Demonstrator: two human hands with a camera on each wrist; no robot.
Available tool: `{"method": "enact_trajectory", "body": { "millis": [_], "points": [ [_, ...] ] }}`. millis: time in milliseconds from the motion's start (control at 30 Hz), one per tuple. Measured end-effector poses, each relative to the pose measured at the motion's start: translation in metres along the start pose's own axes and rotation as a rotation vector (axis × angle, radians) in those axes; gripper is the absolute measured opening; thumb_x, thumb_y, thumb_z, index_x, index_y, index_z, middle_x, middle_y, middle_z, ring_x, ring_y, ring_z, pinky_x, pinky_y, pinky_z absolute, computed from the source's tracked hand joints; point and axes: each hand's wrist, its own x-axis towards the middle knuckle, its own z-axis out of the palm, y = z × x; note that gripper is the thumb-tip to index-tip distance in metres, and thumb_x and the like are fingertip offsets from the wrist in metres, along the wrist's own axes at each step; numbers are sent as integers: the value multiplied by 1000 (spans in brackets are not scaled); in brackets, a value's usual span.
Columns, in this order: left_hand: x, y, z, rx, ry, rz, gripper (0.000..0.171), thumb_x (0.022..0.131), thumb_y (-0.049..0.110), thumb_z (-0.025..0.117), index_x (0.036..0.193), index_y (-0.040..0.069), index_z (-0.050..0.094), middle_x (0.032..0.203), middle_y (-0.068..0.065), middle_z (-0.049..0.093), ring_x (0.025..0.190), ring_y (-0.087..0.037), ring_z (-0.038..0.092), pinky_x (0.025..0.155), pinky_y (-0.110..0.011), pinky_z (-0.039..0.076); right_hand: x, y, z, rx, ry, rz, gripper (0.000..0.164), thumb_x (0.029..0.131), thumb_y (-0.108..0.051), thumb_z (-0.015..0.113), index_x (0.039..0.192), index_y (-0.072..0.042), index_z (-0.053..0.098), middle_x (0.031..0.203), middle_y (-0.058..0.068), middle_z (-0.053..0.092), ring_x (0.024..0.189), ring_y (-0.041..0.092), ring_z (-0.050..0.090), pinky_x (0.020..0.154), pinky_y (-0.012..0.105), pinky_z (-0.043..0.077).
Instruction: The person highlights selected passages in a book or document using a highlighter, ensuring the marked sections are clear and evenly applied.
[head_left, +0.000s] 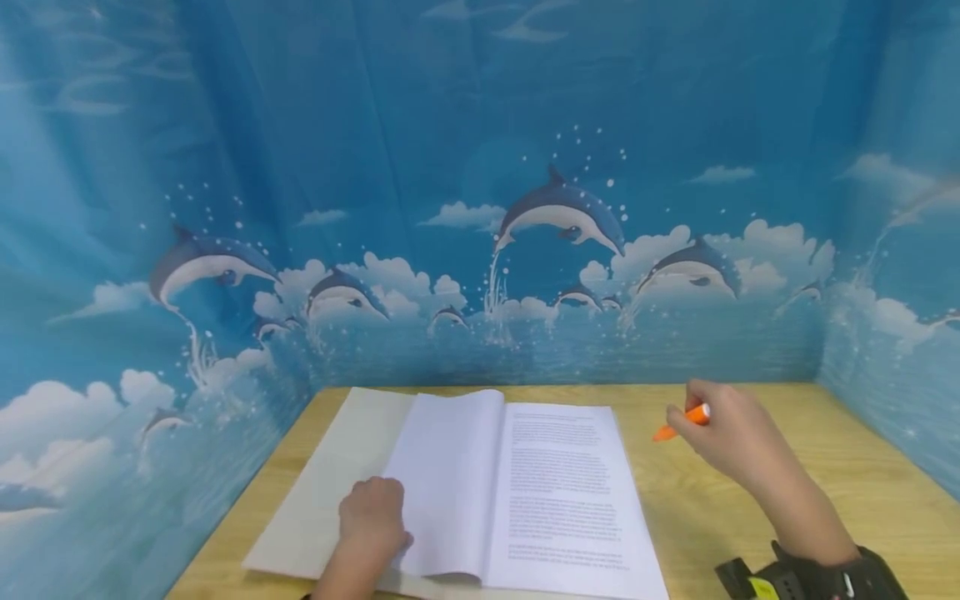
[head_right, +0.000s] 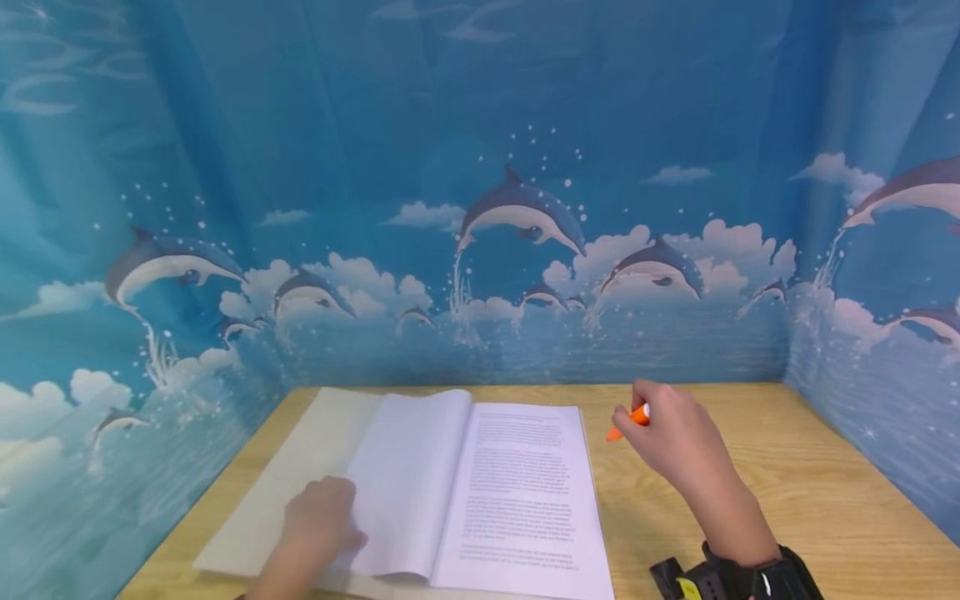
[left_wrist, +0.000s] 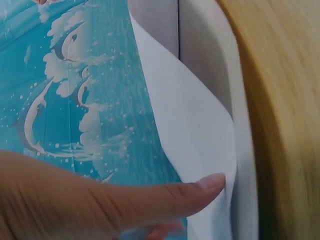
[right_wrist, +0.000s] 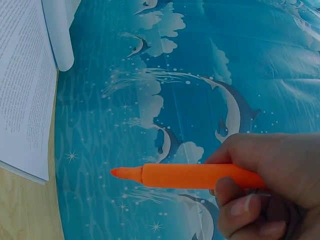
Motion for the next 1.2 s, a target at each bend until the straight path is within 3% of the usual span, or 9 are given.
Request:
{"method": "enact_trajectory", "body": {
  "millis": [167, 233, 300, 400, 533, 700, 933, 1067, 1200],
  "points": [
    [3, 11, 11, 27, 141, 475, 63, 74, 1, 72, 128, 21, 49, 125, -17, 49, 112, -34, 48, 77, -47, 47, 1, 0, -1, -14, 14, -14, 21, 89, -24, 58, 77, -8, 51, 62, 3, 49, 49, 16, 40, 42, 27, 31],
    [1, 18, 13, -14, 92, 587, 65, 83, 19, 69, 138, 35, 39, 143, -15, 38, 127, -36, 39, 87, -53, 44, 2, -1, -1, -16, 11, -16, 21, 89, -25, 58, 77, -8, 51, 63, 3, 49, 49, 16, 39, 43, 27, 31],
    [-1, 24, 15, -44, 33, 630, 62, 85, 39, 62, 140, 42, 34, 149, -11, 31, 132, -36, 34, 92, -56, 41, 3, -2, -1, -12, 4, -13, 22, 89, -25, 58, 77, -8, 51, 63, 3, 50, 49, 16, 40, 43, 28, 32],
    [-4, 33, 14, -77, -34, 624, 59, 82, 48, 60, 137, 44, 37, 151, -8, 28, 135, -36, 30, 93, -60, 39, 4, -2, -1, -13, -7, -12, 23, 90, -26, 58, 77, -8, 51, 64, 3, 51, 49, 16, 40, 43, 28, 32],
    [-2, 41, 12, -73, -48, 557, 39, 87, 21, 63, 122, 37, 52, 151, -8, 29, 137, -37, 25, 91, -62, 39, 5, -3, -1, -26, -1, -30, 23, 90, -25, 58, 75, -9, 50, 62, 3, 49, 49, 16, 39, 42, 28, 31],
    [4, 50, 8, -45, -55, 495, 20, 92, 21, 57, 111, 23, 62, 149, 1, 33, 139, -26, 23, 94, -60, 38, 7, -5, -3, -35, 15, -55, 23, 89, -23, 58, 73, -9, 49, 61, 3, 47, 48, 16, 38, 42, 27, 30],
    [5, 62, 8, 2, -32, 465, 33, 88, 36, 61, 116, 20, 61, 136, 0, 51, 126, -24, 45, 91, -53, 44, 6, -6, 2, -28, -6, -32, 25, 89, -26, 58, 73, -9, 49, 61, 3, 47, 48, 16, 38, 42, 27, 30],
    [10, 76, 7, 65, -103, 356, 42, 83, 36, 65, 122, 23, 57, 142, -5, 43, 128, -28, 42, 91, -54, 43, 5, -4, 6, -16, -28, -8, 27, 90, -28, 58, 74, -9, 49, 62, 3, 48, 49, 16, 39, 42, 27, 31],
    [24, 95, 2, 256, -188, 290, 49, 81, 39, 64, 127, 26, 55, 148, -1, 35, 134, -25, 34, 100, -51, 37, 4, -3, 9, 1, -54, 32, 29, 91, -32, 56, 76, -8, 49, 63, 4, 50, 48, 16, 39, 43, 28, 31]
  ]
}}
